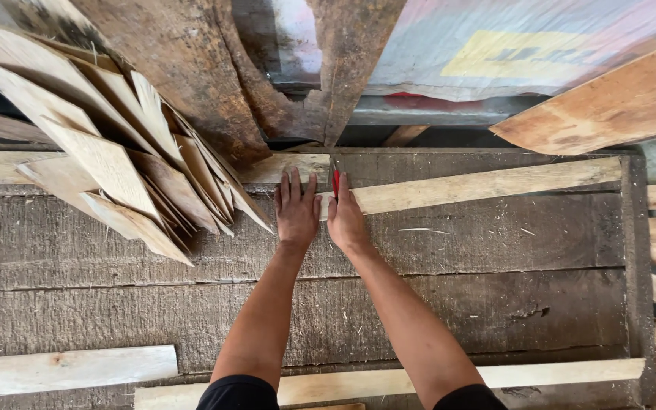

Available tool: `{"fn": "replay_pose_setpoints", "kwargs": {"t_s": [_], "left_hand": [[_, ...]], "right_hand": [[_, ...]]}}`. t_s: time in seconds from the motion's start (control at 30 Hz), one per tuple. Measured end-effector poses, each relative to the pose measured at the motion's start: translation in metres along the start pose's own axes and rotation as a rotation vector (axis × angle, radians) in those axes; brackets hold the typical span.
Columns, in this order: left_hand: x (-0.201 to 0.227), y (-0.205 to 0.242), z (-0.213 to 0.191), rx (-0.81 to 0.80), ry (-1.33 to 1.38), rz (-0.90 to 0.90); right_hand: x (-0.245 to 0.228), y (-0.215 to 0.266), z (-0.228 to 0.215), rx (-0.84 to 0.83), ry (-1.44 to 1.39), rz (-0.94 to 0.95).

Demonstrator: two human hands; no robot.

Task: Trimming and shaving thin strips of wood using a utility knife on a wooden workbench.

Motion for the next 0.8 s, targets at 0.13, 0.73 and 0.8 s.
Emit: {"fn": "replay_pose_setpoints", "kwargs": {"t_s": [0.13,0.73,0.8], "left_hand": [[0.001,0.002,-0.004,-0.026,0.007,-0.026],[-0.001,-0.001,-0.007,-0.116,0.025,-0.023],[0.000,-0.003,-0.008,-0.198,0.023,-0.063]], "right_hand": [[-0.008,-0.001,0.000,-0.018,-0.004,0.036],[-0.044,-0.007,-0.013,-0.089,0.129,0.070],[-0.060,-0.005,-0.025,-0.173,0.099,0.153]]}}
Point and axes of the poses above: each hand's wrist, its own y-axis away from the middle knuckle, its own z-axis out of the palm, x = y × z, the point moved 3 cm from there along -y, towards the middle knuckle, and after that the axes turned 8 degrees about y, right-handed, at the moved point
